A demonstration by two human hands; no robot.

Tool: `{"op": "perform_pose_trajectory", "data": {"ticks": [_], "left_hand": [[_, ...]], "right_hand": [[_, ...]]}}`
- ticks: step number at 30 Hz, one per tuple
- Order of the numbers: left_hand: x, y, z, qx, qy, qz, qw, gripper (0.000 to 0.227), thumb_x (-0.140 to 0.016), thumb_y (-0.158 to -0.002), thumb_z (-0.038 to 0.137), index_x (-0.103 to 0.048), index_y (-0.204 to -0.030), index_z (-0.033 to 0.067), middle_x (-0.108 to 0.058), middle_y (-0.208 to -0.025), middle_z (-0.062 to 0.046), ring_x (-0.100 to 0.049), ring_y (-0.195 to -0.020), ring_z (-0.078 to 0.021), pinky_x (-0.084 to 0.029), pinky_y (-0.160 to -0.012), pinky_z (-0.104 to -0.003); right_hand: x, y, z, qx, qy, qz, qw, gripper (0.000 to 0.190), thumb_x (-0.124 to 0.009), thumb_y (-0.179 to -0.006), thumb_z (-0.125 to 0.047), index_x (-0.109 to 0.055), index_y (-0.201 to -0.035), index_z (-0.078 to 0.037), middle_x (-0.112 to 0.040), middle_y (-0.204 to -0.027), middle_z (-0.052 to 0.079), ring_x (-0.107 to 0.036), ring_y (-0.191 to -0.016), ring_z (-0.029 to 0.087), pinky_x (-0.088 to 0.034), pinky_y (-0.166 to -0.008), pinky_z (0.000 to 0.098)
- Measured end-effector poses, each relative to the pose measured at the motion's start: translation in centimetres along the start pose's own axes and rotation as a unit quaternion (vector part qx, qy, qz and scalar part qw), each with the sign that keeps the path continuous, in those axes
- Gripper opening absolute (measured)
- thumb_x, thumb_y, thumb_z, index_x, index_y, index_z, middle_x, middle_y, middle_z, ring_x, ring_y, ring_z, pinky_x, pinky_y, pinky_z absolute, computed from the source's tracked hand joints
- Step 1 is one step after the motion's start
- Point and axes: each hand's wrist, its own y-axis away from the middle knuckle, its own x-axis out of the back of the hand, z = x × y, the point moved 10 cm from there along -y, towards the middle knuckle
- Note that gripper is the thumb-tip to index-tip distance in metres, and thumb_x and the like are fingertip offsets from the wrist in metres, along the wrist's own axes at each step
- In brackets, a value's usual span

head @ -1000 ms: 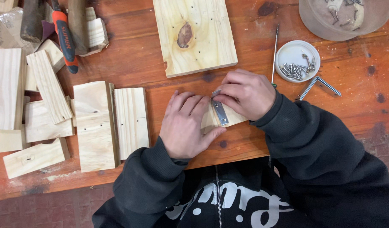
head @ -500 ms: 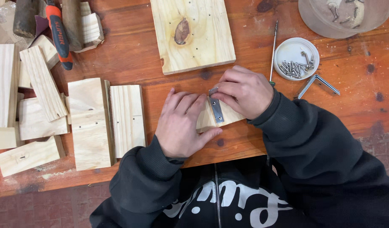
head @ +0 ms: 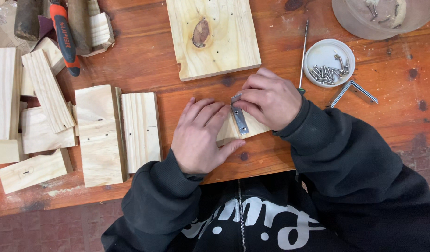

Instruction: The person attaches a metal hinge to two wooden boards using screws and a screwdriver. They align the hinge, insert screws, and tighten them, then use pliers to adjust the hinge position before securing it further.

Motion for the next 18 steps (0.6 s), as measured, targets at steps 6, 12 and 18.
{"op": "perform_pose_trajectory", "data": {"ticks": [6, 12, 18], "left_hand": [[0.13, 0.24, 0.42, -0.018, 0.006, 0.018, 1.000, 0.064, -0.086, -0.076, 0.048, -0.071, -0.125, 0.0098, -0.065, -0.130, -0.010, -0.056, -0.132, -0.0335, -0.033, -0.118, -0.059], [-0.47, 0.59, 0.86, -0.052, 0.035, 0.007, 0.998, 0.049, -0.084, -0.080, 0.040, -0.074, -0.121, 0.0151, -0.062, -0.136, -0.012, -0.059, -0.129, -0.0353, -0.042, -0.112, -0.059], [-0.12, 0.61, 0.96, -0.067, 0.029, 0.036, 0.997, 0.042, -0.082, -0.082, 0.038, -0.076, -0.117, 0.0149, -0.064, -0.133, -0.013, -0.064, -0.125, -0.0353, -0.047, -0.108, -0.056]], "right_hand": [[-0.39, 0.10, 0.17, 0.004, -0.002, -0.010, 1.000, 0.015, -0.074, -0.099, -0.023, -0.076, -0.090, -0.011, -0.066, -0.091, 0.004, -0.065, -0.088, 0.024, -0.056, -0.078, 0.0343], [-0.11, -0.15, -0.24, 0.008, 0.012, -0.008, 1.000, 0.015, -0.074, -0.099, -0.019, -0.076, -0.089, -0.009, -0.066, -0.089, 0.005, -0.065, -0.087, 0.025, -0.055, -0.075, 0.0348], [-0.49, -0.04, -0.11, 0.008, 0.011, -0.021, 1.000, 0.016, -0.072, -0.100, -0.020, -0.074, -0.089, -0.010, -0.064, -0.090, 0.004, -0.064, -0.088, 0.025, -0.054, -0.076, 0.0338]]}}
